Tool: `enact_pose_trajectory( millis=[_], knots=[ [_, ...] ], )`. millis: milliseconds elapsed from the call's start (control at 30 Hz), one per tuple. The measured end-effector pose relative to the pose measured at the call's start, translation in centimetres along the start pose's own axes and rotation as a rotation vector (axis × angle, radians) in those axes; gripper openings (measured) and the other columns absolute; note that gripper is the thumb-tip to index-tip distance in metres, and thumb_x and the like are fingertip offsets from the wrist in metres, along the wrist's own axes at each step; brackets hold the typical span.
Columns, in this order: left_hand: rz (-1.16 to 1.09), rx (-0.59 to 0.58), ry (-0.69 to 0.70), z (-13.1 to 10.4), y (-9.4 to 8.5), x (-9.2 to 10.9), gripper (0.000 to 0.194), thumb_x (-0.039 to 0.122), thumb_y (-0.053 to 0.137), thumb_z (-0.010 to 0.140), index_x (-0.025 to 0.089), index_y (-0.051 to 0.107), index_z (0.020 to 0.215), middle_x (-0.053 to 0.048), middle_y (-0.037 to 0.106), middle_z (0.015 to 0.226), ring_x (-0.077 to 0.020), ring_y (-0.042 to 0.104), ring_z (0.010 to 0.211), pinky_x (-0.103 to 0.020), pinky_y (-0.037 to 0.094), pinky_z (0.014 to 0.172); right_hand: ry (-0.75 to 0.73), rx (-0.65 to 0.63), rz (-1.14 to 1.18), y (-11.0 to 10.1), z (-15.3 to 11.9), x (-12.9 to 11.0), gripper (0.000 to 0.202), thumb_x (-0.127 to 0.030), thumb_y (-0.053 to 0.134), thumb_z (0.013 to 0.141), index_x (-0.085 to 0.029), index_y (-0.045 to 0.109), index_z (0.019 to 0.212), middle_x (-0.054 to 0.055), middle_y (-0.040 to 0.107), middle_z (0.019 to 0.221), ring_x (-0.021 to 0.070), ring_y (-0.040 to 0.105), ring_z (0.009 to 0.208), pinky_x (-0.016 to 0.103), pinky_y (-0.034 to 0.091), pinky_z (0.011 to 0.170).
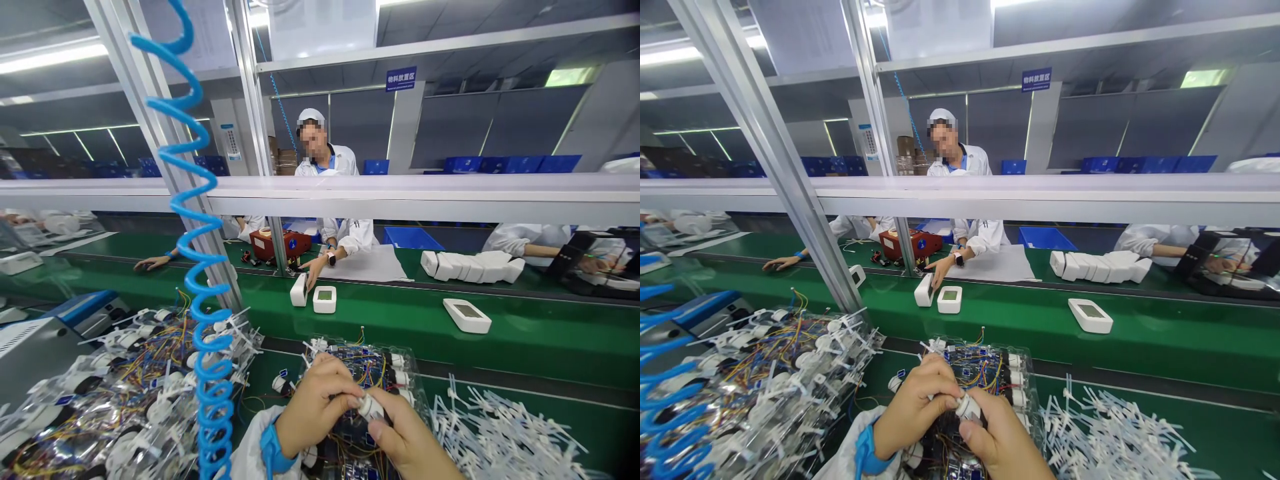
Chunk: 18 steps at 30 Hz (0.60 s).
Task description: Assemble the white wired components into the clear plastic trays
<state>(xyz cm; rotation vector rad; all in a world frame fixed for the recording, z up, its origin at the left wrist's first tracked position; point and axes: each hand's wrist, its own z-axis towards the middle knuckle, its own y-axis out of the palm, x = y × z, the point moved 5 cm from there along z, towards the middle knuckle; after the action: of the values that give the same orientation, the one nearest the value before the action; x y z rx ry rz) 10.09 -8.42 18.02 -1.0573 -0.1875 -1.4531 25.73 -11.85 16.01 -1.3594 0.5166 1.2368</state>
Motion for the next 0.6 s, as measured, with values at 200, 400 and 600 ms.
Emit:
enact_pose_trajectory(
  millis=[200, 400, 600],
  knots=[
    [-0.046, 0.029, -0.003, 0.0, 0.1, 0.1, 0.019, 0.034, 0.062, 0.095, 0.019, 0.072, 0.088, -0.005, 0.071, 0.086, -0.0184, 0.063, 0.085, -0.035, 0.041, 0.085, -0.007, 0.018, -0.028, 0.0, -0.2, -0.3, 0.074, -0.084, 0.034, 0.089, -0.018, 0.067, 0.089, 0.005, 0.059, 0.078, 0.0225, 0.051, 0.072, 0.028, 0.043, 0.064],
    [-0.096, 0.084, 0.020, 0.0, 0.4, 0.1, 0.023, 0.035, 0.062, 0.095, 0.019, 0.072, 0.082, -0.005, 0.072, 0.080, -0.0178, 0.065, 0.079, -0.036, 0.041, 0.085, -0.018, -0.008, -0.040, 0.2, -0.2, 0.2, 0.069, -0.080, 0.038, 0.091, -0.017, 0.066, 0.091, 0.004, 0.058, 0.077, 0.0213, 0.050, 0.070, 0.028, 0.041, 0.065],
    [-0.089, 0.090, 0.032, 0.0, 1.0, -0.3, 0.024, 0.035, 0.061, 0.096, 0.019, 0.072, 0.081, -0.004, 0.072, 0.076, -0.0171, 0.064, 0.075, -0.037, 0.041, 0.083, -0.007, -0.007, -0.081, 0.5, 0.0, 0.8, 0.069, -0.078, 0.037, 0.092, -0.017, 0.069, 0.096, 0.005, 0.061, 0.077, 0.0221, 0.051, 0.069, 0.028, 0.041, 0.063]
  ],
)
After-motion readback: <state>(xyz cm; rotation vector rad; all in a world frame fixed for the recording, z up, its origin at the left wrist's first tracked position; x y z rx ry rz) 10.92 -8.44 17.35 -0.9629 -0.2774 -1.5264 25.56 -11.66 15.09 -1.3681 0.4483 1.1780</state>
